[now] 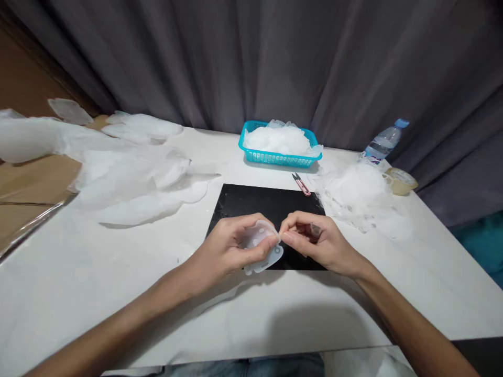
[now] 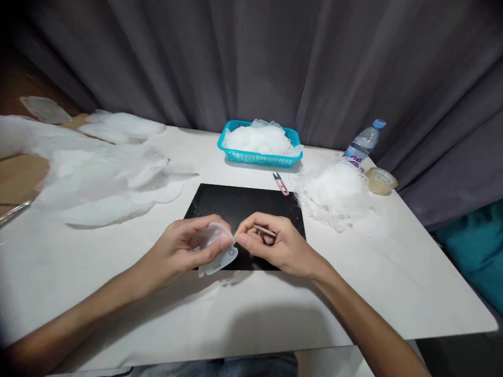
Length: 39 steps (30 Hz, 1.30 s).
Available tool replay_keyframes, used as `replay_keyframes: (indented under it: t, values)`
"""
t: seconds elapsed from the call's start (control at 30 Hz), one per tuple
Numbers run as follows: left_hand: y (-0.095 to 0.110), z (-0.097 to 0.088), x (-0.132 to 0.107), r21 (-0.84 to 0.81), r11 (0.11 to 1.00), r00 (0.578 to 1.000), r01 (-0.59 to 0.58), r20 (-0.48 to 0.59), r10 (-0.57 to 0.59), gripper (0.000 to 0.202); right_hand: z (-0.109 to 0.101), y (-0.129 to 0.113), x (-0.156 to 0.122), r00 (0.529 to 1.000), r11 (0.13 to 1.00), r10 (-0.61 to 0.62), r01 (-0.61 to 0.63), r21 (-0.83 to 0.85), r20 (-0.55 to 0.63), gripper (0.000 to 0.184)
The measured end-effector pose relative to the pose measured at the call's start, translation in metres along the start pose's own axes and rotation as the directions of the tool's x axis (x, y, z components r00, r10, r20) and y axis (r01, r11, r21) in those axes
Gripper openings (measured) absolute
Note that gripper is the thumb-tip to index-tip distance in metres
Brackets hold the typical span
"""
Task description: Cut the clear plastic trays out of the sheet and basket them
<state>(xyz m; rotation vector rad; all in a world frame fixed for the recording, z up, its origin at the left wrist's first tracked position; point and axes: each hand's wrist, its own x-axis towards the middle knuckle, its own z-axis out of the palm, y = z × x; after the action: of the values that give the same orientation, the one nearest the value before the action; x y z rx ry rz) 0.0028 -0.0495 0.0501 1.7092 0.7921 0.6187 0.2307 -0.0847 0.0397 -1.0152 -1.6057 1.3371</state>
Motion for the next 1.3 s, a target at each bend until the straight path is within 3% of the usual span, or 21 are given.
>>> replay_keyframes:
  t: [0.4,0.63,0.77,0.87,1.03,1.3]
  values:
    - [0.000,0.001,0.003,0.050,0.998,0.999,0.036,0.027,-0.038,0.027,-0.002,0.001,-0.001,1.000,0.999,-0.009,0.010,-0.030,0.016,0.017]
    - [0.000,0.002,0.003,0.056,0.995,0.995,0.083,0.052,-0.086,0.034,0.001,0.008,0.004,0.999,0.998,-0.006,0.004,-0.058,-0.034,0.011]
    - [-0.004,0.002,0.004,0.051,0.994,0.994,0.101,0.029,-0.103,0.037,-0.006,0.011,0.007,0.993,0.994,-0.005,-0.008,-0.107,-0.118,0.014]
    - [-0.007,0.003,0.006,0.034,0.994,0.994,0.106,-0.042,-0.105,0.035,-0.011,0.008,0.007,0.996,0.990,0.002,-0.014,-0.138,-0.087,0.022]
    - [-0.005,0.002,0.011,-0.196,0.975,0.984,0.103,-0.120,-0.128,0.026,-0.010,0.004,0.004,0.997,0.986,0.065,-0.059,-0.158,0.036,0.026]
    - [0.000,0.001,0.012,-0.449,0.879,0.979,0.160,-0.040,-0.199,0.027,-0.008,0.011,0.005,0.999,0.998,0.051,-0.051,-0.032,-0.003,0.031]
